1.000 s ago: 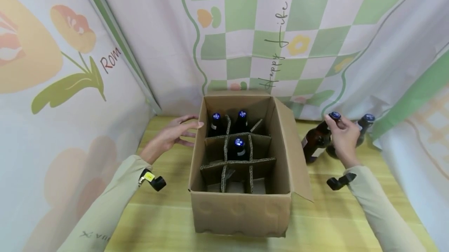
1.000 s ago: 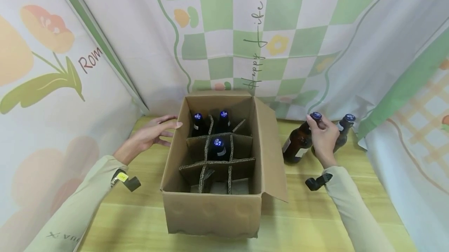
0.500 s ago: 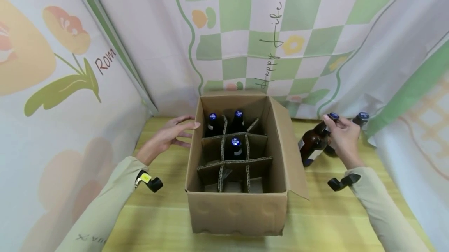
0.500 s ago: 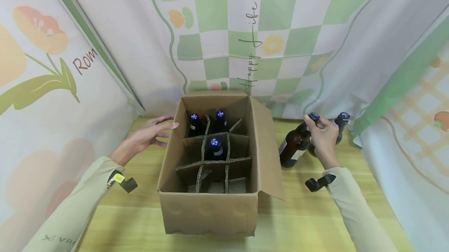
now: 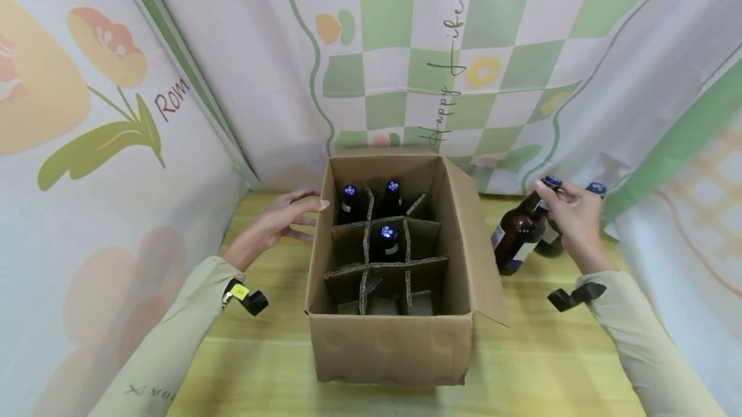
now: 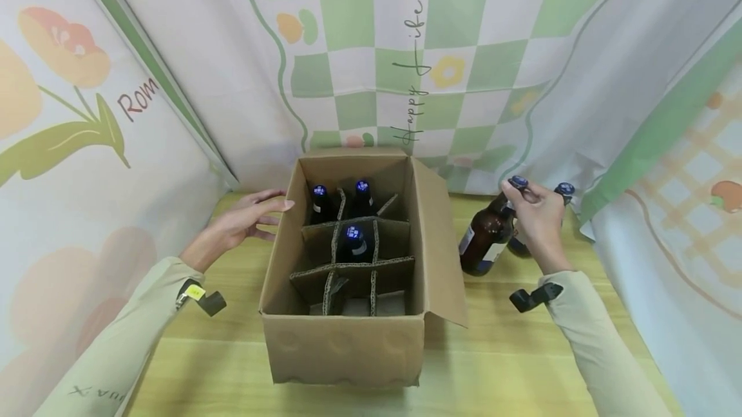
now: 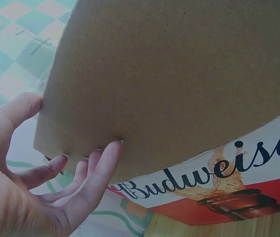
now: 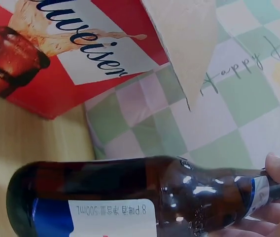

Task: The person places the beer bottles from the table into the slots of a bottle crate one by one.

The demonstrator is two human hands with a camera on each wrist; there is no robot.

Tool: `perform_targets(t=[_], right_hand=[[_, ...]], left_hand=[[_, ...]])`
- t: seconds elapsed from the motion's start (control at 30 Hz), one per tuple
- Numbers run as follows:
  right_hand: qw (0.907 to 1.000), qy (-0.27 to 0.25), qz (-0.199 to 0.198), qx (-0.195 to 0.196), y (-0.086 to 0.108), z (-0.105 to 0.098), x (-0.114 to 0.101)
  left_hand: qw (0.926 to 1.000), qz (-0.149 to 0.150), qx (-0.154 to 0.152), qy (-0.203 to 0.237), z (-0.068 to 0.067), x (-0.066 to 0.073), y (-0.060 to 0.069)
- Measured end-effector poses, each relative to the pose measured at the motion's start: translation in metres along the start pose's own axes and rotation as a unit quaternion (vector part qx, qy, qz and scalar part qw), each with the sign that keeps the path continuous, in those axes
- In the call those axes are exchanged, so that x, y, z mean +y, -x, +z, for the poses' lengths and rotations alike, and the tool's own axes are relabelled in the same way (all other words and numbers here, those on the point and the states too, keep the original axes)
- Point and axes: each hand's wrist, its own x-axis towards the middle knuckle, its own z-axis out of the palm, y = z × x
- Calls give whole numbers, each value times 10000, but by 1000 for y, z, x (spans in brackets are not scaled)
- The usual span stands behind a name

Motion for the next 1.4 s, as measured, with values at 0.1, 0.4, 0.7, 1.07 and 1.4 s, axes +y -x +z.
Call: perform_targets(t=[0.1,0.4,0.7,1.07,1.4], right_hand=[[9968,760,-251,59,3,1,-5],[9873,1251,-982,-44,13,0,-26],[9789,1450,-1438,-29,26,-2,-38],[9737,1262,-1879,256,43,4,-53],[9499,370,-2896,1116,58,22,-87]], left_hand=[[10000,-9,4,-10,0,0,0],[10000,-12,7,-16,-1,0,-1],[10000,-45,-7,-5,-2,0,0],[9999,-137,2,-10,-3,-2,0],[9999,-61,-98,-39,-4,1,-2]])
